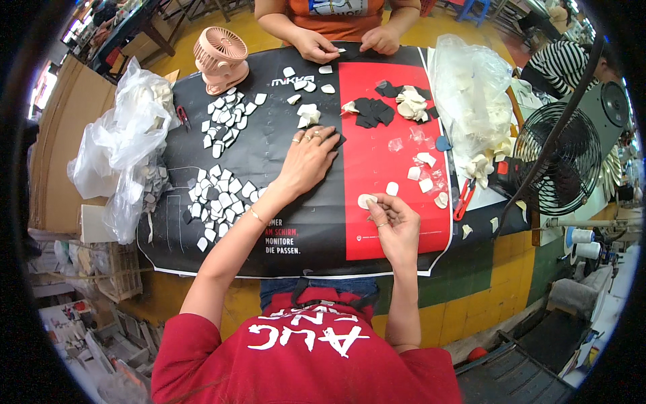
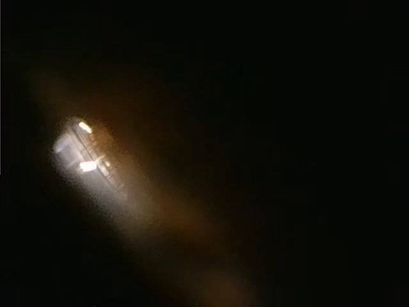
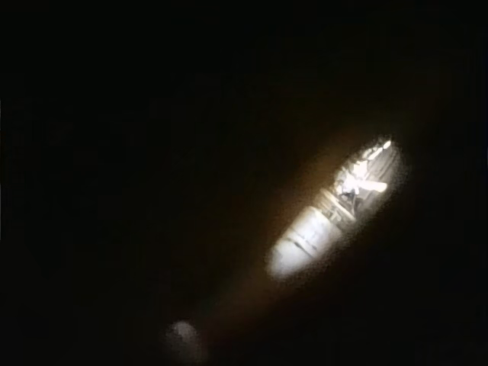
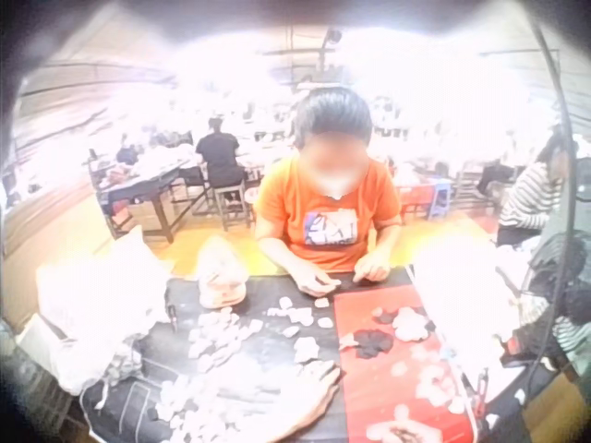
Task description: The person repeatedly picks small white and black foam pieces from a table, presses them together by hand, and places the assembled pairs back on the table. The person handles the pieces one at a time, occasionally adjusting their position before joining them.
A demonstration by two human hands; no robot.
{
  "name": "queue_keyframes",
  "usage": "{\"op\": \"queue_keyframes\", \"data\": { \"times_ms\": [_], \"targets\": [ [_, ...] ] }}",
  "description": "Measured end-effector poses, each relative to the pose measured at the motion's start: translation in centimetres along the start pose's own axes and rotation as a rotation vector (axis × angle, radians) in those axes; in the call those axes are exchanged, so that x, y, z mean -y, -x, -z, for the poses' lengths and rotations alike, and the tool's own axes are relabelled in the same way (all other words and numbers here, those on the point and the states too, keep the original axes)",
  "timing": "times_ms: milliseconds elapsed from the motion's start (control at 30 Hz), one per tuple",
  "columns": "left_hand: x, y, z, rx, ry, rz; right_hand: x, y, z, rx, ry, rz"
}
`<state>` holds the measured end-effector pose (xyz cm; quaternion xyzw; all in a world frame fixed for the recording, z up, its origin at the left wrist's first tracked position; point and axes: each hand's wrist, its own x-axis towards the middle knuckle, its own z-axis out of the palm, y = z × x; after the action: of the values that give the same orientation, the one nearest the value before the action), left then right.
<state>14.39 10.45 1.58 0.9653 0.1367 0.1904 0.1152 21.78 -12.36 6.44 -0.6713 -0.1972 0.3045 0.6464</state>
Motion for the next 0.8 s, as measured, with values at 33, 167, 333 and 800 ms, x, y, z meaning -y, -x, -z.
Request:
{"op": "queue_keyframes", "data": {
  "times_ms": [33,167,333,800],
  "targets": [
    [-0.4,0.3,-0.5,-0.045,-0.027,-0.011,0.0,0.1,0.3,-0.011,-0.003,-0.009],
    [-5.0,5.9,-0.3,-0.019,-0.073,0.119,-0.7,0.3,0.3,-0.005,-0.02,-0.041],
    [-10.5,12.3,2.6,0.018,0.02,0.401,-1.9,0.2,-1.7,0.148,0.163,-0.124],
    [-9.5,16.0,3.4,-0.033,-0.042,0.313,0.2,-2.4,-4.6,0.555,0.639,0.179]
  ]
}}
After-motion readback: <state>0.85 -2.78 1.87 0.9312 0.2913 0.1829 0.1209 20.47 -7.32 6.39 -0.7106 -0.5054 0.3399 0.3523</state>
